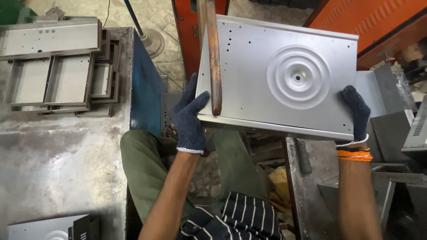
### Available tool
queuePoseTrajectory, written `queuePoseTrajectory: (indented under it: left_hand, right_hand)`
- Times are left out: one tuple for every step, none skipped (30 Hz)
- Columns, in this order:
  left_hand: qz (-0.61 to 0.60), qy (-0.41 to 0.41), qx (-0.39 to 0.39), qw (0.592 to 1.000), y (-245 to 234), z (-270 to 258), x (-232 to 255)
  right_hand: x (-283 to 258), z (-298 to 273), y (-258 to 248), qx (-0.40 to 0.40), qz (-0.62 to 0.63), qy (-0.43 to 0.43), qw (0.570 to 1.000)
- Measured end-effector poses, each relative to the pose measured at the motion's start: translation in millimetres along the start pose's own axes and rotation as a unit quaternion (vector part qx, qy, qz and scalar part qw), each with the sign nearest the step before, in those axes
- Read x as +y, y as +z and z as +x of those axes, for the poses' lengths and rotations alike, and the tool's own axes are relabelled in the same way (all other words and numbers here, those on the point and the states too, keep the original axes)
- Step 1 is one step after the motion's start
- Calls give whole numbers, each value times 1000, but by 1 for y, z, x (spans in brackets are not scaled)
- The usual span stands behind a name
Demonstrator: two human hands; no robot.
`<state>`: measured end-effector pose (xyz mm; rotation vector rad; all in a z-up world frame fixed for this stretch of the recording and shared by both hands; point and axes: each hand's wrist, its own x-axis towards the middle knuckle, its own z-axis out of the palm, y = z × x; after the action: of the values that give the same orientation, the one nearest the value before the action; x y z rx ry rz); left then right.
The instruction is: Using a spot welding machine to join various metal panels and components of a housing assembly.
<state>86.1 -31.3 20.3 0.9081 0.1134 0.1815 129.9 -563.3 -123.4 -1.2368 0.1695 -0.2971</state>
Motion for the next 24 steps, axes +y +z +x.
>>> queuePoseTrajectory:
  left_hand:
    - [0,0,0,1000,2,0,2]
    - [1,0,0,1000,3,0,4]
    - [2,1,-1,1000,0,1,-2]
    - [-10,8,3,1000,-2,2,-7]
    - [-21,14,8,1000,-6,-2,-12]
    - [-20,13,8,1000,-6,-6,-10]
    - [-50,-11,25,998,-3,-4,-8]
    - [-80,-36,41,995,-1,-4,-6]
    - [-82,-35,42,995,1,-5,0]
    - [-41,-26,21,999,3,-6,5]
    - [0,-20,0,1000,3,-9,10]
    - [-1,-21,2,1000,-11,-9,-8]
    - [63,24,-58,996,-25,-4,-25]
    - [127,70,-117,982,-38,2,-41]
    - [128,70,-119,982,-26,-8,-27]
    - [169,91,-158,969,-15,-17,-14]
    - [209,110,-195,952,-4,-28,-2]
    - [209,109,-194,952,1,-29,-1]
    - [252,110,-188,943,5,-32,0]
    - [295,111,-181,932,8,-34,1]
    - [295,111,-178,932,7,-33,-5]
    - [331,129,-164,920,5,-33,-10]
    - [367,145,-151,906,3,-33,-15]
    - [369,144,-149,906,2,-34,-18]
  right_hand:
    - [4,3,-5,0,0,-4,1000]
    - [7,5,-9,-1,-1,-7,1000]
    - [-1,0,2,0,1,-8,1000]
    - [-9,-7,13,1,28,18,999]
    - [-17,-17,23,2,54,46,997]
    - [-9,-16,14,3,55,47,997]
    - [-2,-7,9,-7,13,22,1000]
    - [4,1,3,-17,-29,-3,999]
    - [1,2,7,-18,-30,-3,999]
    - [-1,4,11,-18,-7,-8,1000]
    - [-3,2,15,-17,14,-12,1000]
    - [-9,6,13,-16,12,-11,1000]
    - [-13,14,13,-16,25,9,1000]
    - [-18,23,14,-16,37,29,999]
    - [-28,21,27,-15,38,27,999]
    - [-39,20,40,-29,48,35,998]
    - [-50,17,52,-42,56,45,997]
    - [-50,24,46,-42,55,45,997]
    - [-49,30,42,-40,69,60,995]
    - [-48,37,37,-39,82,75,993]
    - [-48,41,36,-42,81,77,993]
    - [-49,46,35,-42,79,77,993]
    - [-48,48,33,-39,77,77,993]
    - [-45,51,31,-41,78,79,993]
